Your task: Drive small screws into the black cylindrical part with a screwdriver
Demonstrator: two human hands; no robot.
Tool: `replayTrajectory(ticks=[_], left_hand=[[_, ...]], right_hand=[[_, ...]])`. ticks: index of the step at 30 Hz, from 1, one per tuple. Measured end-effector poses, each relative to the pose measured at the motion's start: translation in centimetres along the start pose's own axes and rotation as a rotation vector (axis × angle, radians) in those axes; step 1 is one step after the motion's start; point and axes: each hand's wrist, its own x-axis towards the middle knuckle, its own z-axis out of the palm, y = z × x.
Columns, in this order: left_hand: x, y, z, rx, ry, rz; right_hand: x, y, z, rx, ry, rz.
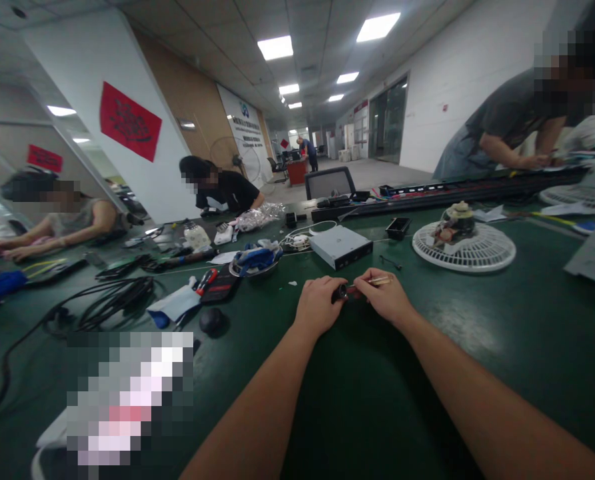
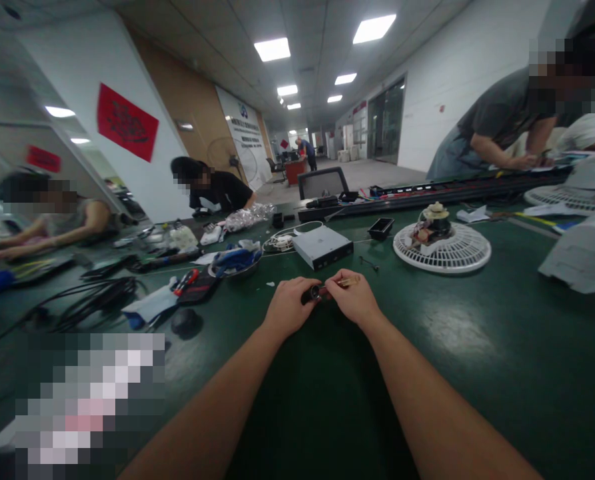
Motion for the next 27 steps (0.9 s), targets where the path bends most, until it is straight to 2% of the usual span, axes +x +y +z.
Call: replayTrajectory(ticks=[8, 11, 14, 18, 21, 27], left_hand=[[-0.19, -0.24, 0.19, 0.023, 0.013, -0.013], [-0.21, -0.26, 0.20, 0.018, 0.013, -0.031], [-0.21, -0.23, 0.14, 0.021, 0.015, -0.049], [-0.24, -0.26, 0.04, 0.029, 0.023, -0.060], [-0.26, -0.32, 0.04, 0.018, 0.016, -0.058], [-0.29, -0.27, 0.02, -0.016, 0.011, -0.045]], right_hand=[[-0.45, -0.58, -0.28, 0.092, -0.133, 0.026], [-0.44, -0.30, -0.33, 0.150, -0.079, 0.018], [-0.28, 0.21, -0.26, 0.114, 0.002, 0.017], [-0.25, 0.11, -0.15, -0.006, -0.074, 0.010], [-0.36, -0.30, -0.19, 0.057, -0.131, 0.025], [-0.34, -0.05, -0.22, 0.053, -0.029, 0.023]])
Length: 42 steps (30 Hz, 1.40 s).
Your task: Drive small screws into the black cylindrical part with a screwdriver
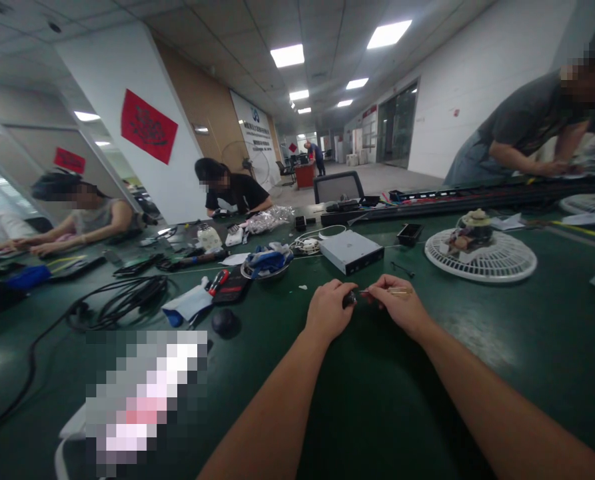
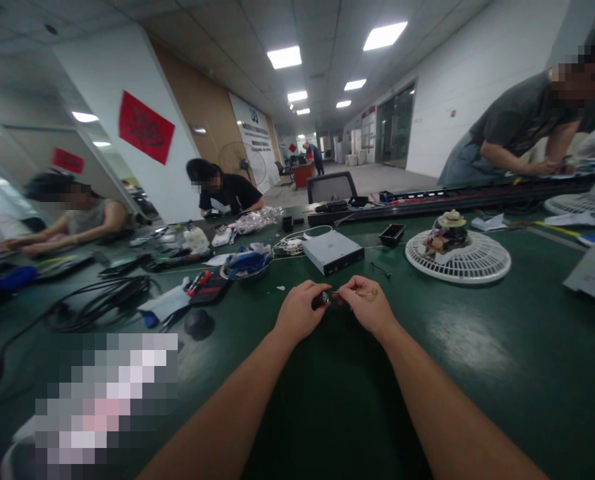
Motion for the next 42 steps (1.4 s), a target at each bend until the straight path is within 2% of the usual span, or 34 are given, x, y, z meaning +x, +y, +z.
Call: replayTrajectory(ticks=[6, 14, 19, 27, 32, 35, 39, 40, 42], left_hand=[[0.0, 0.2, -0.4, -0.020, -0.016, 0.015], [-0.1, 0.2, -0.2, -0.029, -0.007, -0.018], [-0.1, 0.1, 0.1, -0.035, 0.010, -0.031], [-0.1, 0.1, 0.0, -0.035, -0.008, -0.038], [0.0, 0.0, 0.2, -0.017, 0.004, -0.059], [0.0, 0.0, 0.3, -0.015, 0.015, -0.091], [0.0, 0.1, 0.3, -0.009, 0.037, -0.140], [0.0, 0.1, 0.2, -0.006, 0.039, -0.150], [0.0, 0.1, 0.2, 0.005, 0.039, -0.162]], right_hand=[[0.0, 0.0, 0.0, 0.026, -0.107, 0.004], [0.2, 0.5, 0.0, -0.059, -0.047, -0.047], [0.2, 0.7, 0.0, 0.022, -0.004, 0.002], [0.0, 0.0, -0.2, 0.093, -0.017, -0.020], [-0.1, -0.4, -0.2, 0.112, 0.148, 0.005], [-0.2, -0.3, -0.1, -0.112, 0.173, -0.089], [-0.5, -0.2, 0.3, -0.682, 0.113, -0.234], [-0.5, -0.2, 0.4, -0.742, 0.101, -0.261], [-0.6, -0.2, 0.4, -0.708, 0.059, -0.295]])
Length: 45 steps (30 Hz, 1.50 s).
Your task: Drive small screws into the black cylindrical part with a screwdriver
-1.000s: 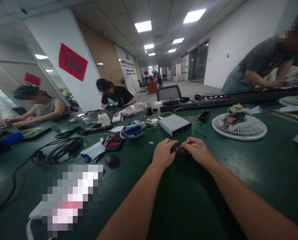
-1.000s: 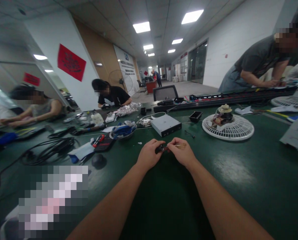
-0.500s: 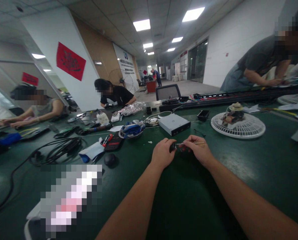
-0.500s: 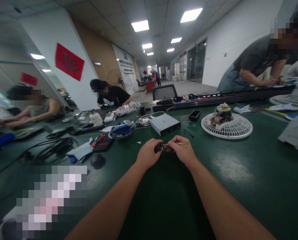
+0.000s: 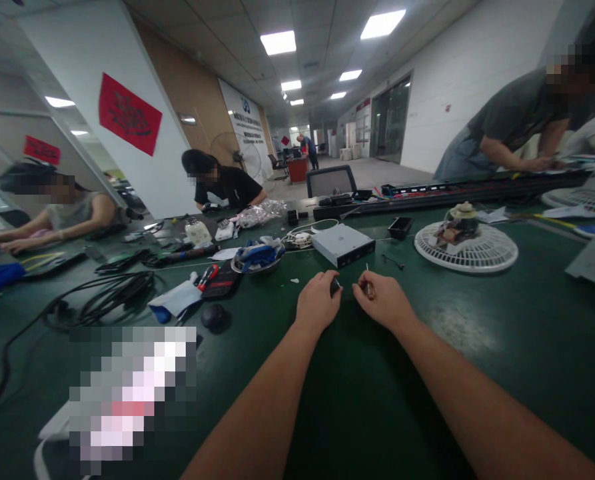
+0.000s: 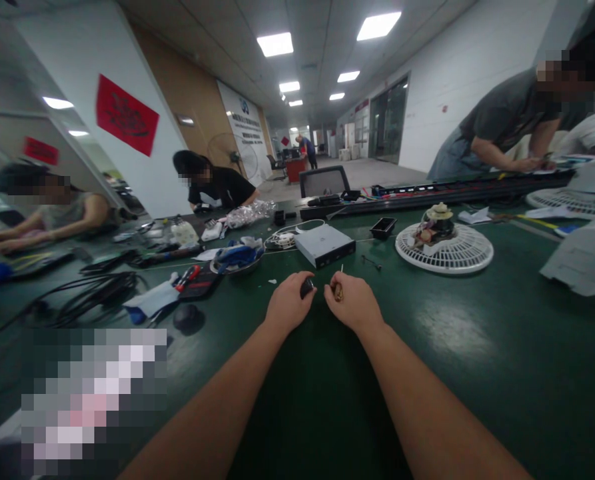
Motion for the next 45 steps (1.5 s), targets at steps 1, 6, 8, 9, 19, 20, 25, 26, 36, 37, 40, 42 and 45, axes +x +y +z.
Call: replayTrajectory(ticks=[1, 6, 8, 9, 19, 20, 25, 26, 36, 37, 40, 42, 45], left_hand=[[0.0, 0.0, 0.0, 0.008, -0.002, -0.002], [-0.1, 0.0, 0.1, 0.041, -0.029, -0.033], [-0.1, 0.0, 0.2, 0.052, -0.032, -0.058], [-0.1, 0.0, 0.2, 0.058, -0.030, -0.073], [0.1, 0.1, 0.1, 0.071, -0.030, -0.083], [0.1, 0.1, 0.1, 0.067, -0.036, -0.077], [0.0, 0.2, 0.0, 0.061, -0.069, -0.048], [0.0, 0.2, 0.1, 0.065, -0.073, -0.044], [0.0, 0.0, 0.2, 0.079, -0.104, -0.018], [0.0, 0.0, 0.1, 0.067, -0.111, -0.016], [-0.1, 0.1, 0.0, 0.018, -0.116, 0.000], [-0.2, 0.1, 0.1, -0.003, -0.108, 0.012], [-0.2, 0.1, 0.1, -0.012, -0.085, 0.023]], right_hand=[[0.0, 0.0, 0.0, 0.070, -0.011, -0.004], [0.0, 0.0, -0.2, 0.411, -0.066, 0.047], [-0.1, -0.2, -0.2, 0.342, -0.076, 0.022], [-0.1, -0.3, -0.2, 0.251, -0.068, 0.012], [-0.1, -0.5, -0.1, -0.085, -0.217, -0.204], [0.0, -0.4, -0.1, -0.068, -0.213, -0.188], [0.0, 0.3, -0.1, 0.272, -0.106, 0.052], [0.1, 0.5, -0.1, 0.333, -0.090, 0.091], [0.2, 1.2, 0.2, 0.419, -0.029, -0.011], [0.2, 1.2, 0.2, 0.410, -0.021, -0.007], [0.3, 1.3, 0.3, 0.378, -0.039, 0.000], [0.3, 1.4, 0.2, 0.372, -0.055, 0.006], [0.3, 1.6, 0.2, 0.344, -0.017, 0.026]])
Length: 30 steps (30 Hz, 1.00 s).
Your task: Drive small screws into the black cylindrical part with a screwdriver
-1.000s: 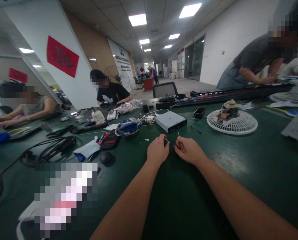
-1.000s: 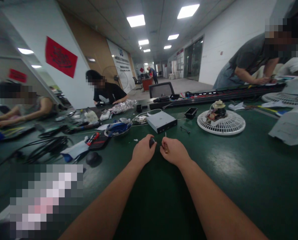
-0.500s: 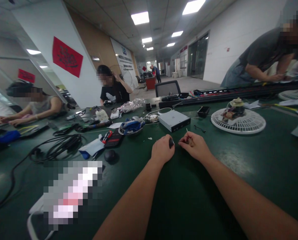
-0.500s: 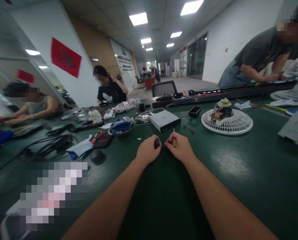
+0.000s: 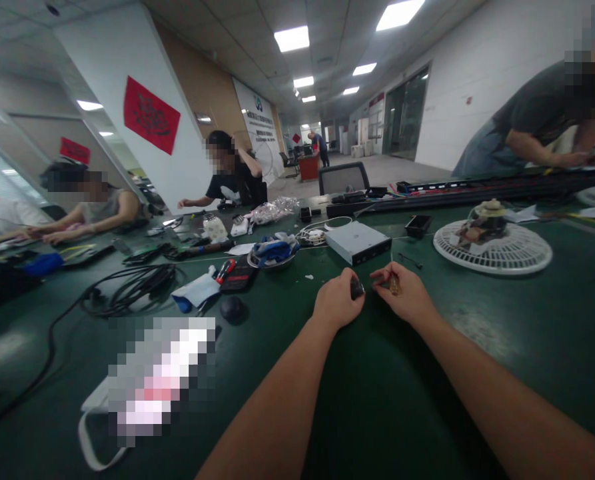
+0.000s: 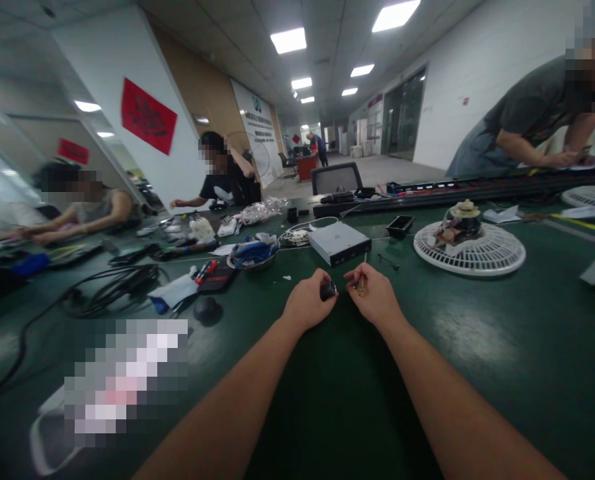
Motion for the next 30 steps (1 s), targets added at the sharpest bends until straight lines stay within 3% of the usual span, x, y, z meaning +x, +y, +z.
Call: replayTrajectory(ticks=[4, 10, 17, 30], left_hand=[[-0.01, 0.08, -0.12, -0.006, 0.000, 0.010], [-0.01, 0.11, -0.36, -0.035, 0.003, 0.097], [0.17, -0.10, -0.44, -0.018, 0.040, 0.203], [0.15, 0.08, -0.40, 0.080, 0.040, 0.138]], right_hand=[[0.08, 0.48, 0.06, -0.092, 0.066, 0.034], [0.02, -0.06, 0.23, -0.245, -0.044, 0.036], [0.02, -0.27, 0.20, -0.159, -0.095, 0.003], [0.03, -0.10, 0.13, -0.041, -0.064, 0.007]])
